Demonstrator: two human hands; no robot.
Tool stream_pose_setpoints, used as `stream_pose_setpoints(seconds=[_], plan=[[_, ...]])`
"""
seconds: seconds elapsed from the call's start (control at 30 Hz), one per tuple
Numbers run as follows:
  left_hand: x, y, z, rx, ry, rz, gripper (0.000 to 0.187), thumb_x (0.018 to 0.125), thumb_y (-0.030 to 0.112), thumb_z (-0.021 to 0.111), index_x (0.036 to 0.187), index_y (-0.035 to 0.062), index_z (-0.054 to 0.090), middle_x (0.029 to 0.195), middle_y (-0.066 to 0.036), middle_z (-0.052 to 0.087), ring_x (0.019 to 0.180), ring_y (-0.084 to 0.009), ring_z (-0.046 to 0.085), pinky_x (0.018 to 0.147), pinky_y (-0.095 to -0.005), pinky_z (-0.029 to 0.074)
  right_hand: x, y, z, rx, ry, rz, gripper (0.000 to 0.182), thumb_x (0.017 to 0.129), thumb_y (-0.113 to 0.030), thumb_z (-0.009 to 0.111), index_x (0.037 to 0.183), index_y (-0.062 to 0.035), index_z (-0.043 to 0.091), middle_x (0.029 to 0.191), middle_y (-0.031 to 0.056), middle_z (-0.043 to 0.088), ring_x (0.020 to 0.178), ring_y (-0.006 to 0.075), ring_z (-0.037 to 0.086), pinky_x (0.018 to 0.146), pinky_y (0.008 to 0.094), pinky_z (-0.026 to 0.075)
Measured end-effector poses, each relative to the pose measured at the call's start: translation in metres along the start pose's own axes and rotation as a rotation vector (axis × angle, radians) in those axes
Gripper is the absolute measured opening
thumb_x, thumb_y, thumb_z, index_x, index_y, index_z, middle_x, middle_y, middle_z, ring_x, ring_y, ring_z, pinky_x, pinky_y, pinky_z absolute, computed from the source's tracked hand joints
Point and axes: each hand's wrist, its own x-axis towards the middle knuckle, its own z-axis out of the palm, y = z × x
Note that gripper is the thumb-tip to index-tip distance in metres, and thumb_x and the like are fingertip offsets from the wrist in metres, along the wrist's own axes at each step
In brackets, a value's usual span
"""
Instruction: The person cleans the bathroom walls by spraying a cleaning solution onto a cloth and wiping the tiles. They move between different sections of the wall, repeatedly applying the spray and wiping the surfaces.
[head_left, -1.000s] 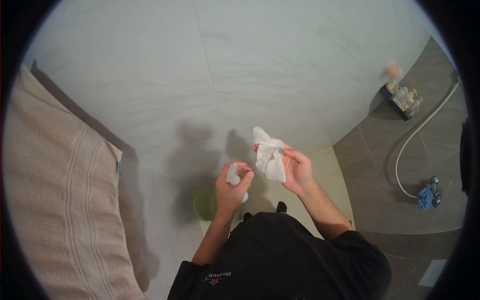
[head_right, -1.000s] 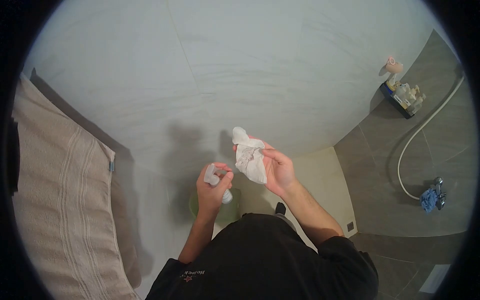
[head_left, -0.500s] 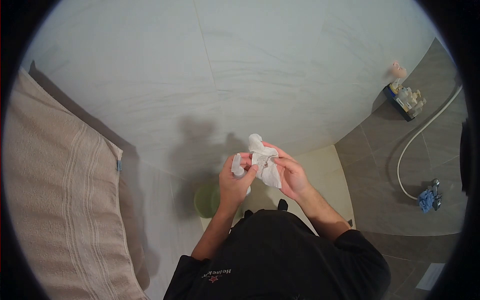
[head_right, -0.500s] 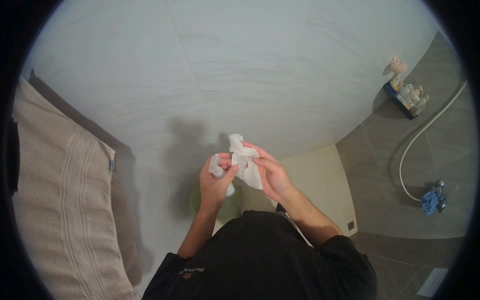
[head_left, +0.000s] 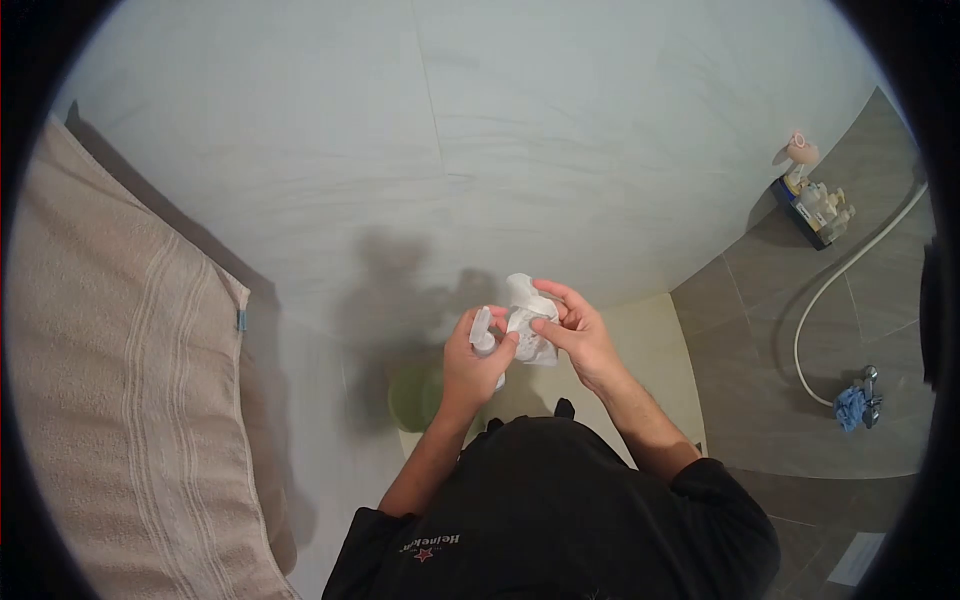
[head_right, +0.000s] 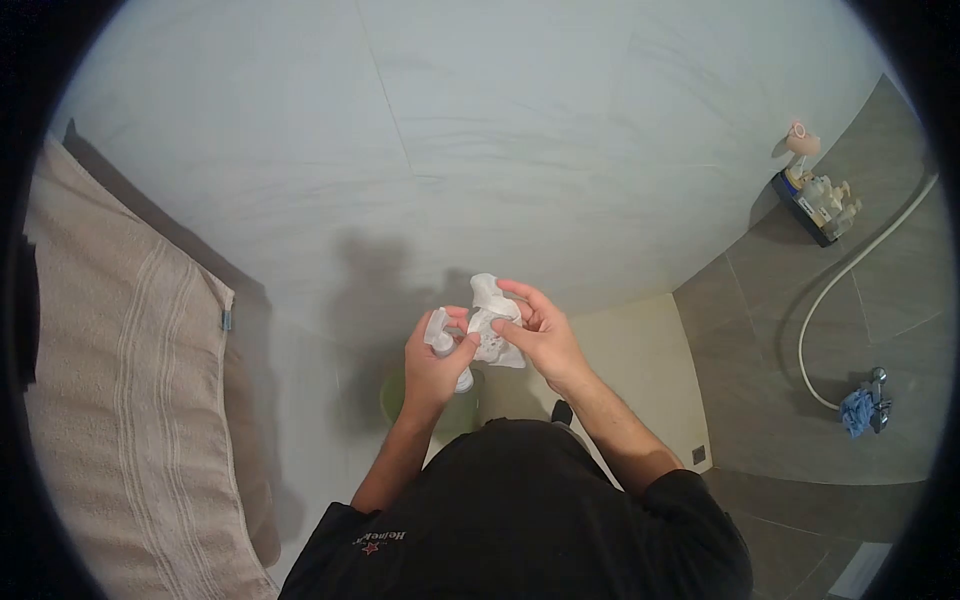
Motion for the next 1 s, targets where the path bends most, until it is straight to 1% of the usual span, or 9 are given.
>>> stream_pose_setpoints(seconds=[0.2,0.33,0.4,0.53,0.6,0.7,0.83,0.93,1.0], plan=[[-0.002,0.000,-0.004,-0.025,0.008,0.004,0.032,0.085,-0.003,0.069,0.115,0.0009,0.060,0.092,0.000,0.060,0.077,-0.0076,0.059,0.066,-0.0246,0.048,0.005,0.009,-0.005,0.014,0.085,-0.007,0.044,0.094,0.002,0.059,0.136,0.0002,0.048,0.099,0.0063,0.073,0.086,0.0103,0.068,0.076,0.0261,0.053],[-0.003,-0.009,-0.007,-0.051,0.016,-0.012,0.029,0.084,-0.002,0.069,0.112,0.0021,0.060,0.088,0.002,0.060,0.073,-0.0053,0.058,0.064,-0.0227,0.047,0.003,0.008,-0.005,-0.008,0.120,0.015,0.036,0.095,0.000,0.057,0.131,-0.0005,0.052,0.098,0.0054,0.073,0.084,0.0092,0.067,0.072,0.0258,0.053],[-0.003,-0.012,-0.008,-0.060,0.027,-0.028,0.029,0.085,-0.001,0.069,0.112,0.0019,0.060,0.089,0.002,0.061,0.073,-0.0058,0.058,0.064,-0.0231,0.047,0.001,0.007,-0.003,-0.007,0.149,0.060,0.029,0.097,-0.003,0.055,0.126,-0.0017,0.056,0.094,0.0036,0.072,0.081,0.0082,0.066,0.068,0.0249,0.051],[-0.004,-0.014,-0.008,-0.106,0.036,-0.084,0.029,0.085,0.000,0.070,0.112,0.0017,0.061,0.090,0.001,0.061,0.074,-0.0070,0.059,0.063,-0.0237,0.049,0.001,0.016,-0.009,-0.007,0.143,0.090,0.025,0.098,-0.006,0.056,0.122,-0.0007,0.057,0.094,0.0044,0.071,0.080,0.0078,0.065,0.069,0.0239,0.050],[-0.004,-0.015,-0.009,-0.137,0.056,-0.117,0.030,0.084,0.000,0.070,0.113,0.0018,0.061,0.091,0.000,0.061,0.074,-0.0082,0.060,0.063,-0.0244,0.050,0.002,0.022,-0.012,-0.034,0.184,0.108,0.021,0.097,-0.008,0.058,0.117,-0.0025,0.060,0.088,0.0014,0.069,0.075,0.0061,0.061,0.065,0.0222,0.047],[-0.005,-0.013,-0.010,-0.149,0.057,-0.127,0.030,0.084,0.000,0.070,0.113,0.0016,0.061,0.092,0.000,0.061,0.074,-0.0085,0.060,0.062,-0.0245,0.051,0.001,0.024,-0.015,-0.047,0.203,0.129,0.017,0.097,-0.012,0.060,0.113,-0.0056,0.061,0.091,0.0000,0.067,0.078,0.0070,0.063,0.067,0.0249,0.050],[-0.006,-0.017,-0.012,-0.169,0.056,-0.128,0.030,0.084,0.000,0.069,0.113,0.0015,0.060,0.092,0.000,0.061,0.073,-0.0084,0.060,0.061,-0.0247,0.050,0.001,0.023,-0.013,-0.071,0.213,0.146,0.014,0.097,-0.014,0.061,0.108,-0.0056,0.063,0.090,0.0006,0.067,0.077,0.0070,0.062,0.067,0.0245,0.049],[-0.007,-0.018,-0.015,-0.147,0.048,-0.153,0.031,0.084,0.000,0.070,0.113,0.0013,0.060,0.092,-0.001,0.061,0.073,-0.0084,0.060,0.060,-0.0251,0.049,0.000,0.022,-0.010,-0.068,0.173,0.151,0.016,0.099,-0.015,0.059,0.106,-0.0024,0.066,0.089,0.0021,0.069,0.077,0.0063,0.062,0.066,0.0233,0.047],[-0.006,-0.020,-0.016,-0.134,0.019,-0.200,0.036,0.083,-0.002,0.069,0.117,-0.0007,0.058,0.090,-0.001,0.061,0.070,-0.0105,0.058,0.062,-0.0270,0.048,0.000,0.022,-0.009,0.004,0.151,0.172,0.019,0.100,-0.015,0.057,0.104,-0.0003,0.067,0.091,0.0049,0.070,0.079,0.0088,0.064,0.070,0.0257,0.050]])
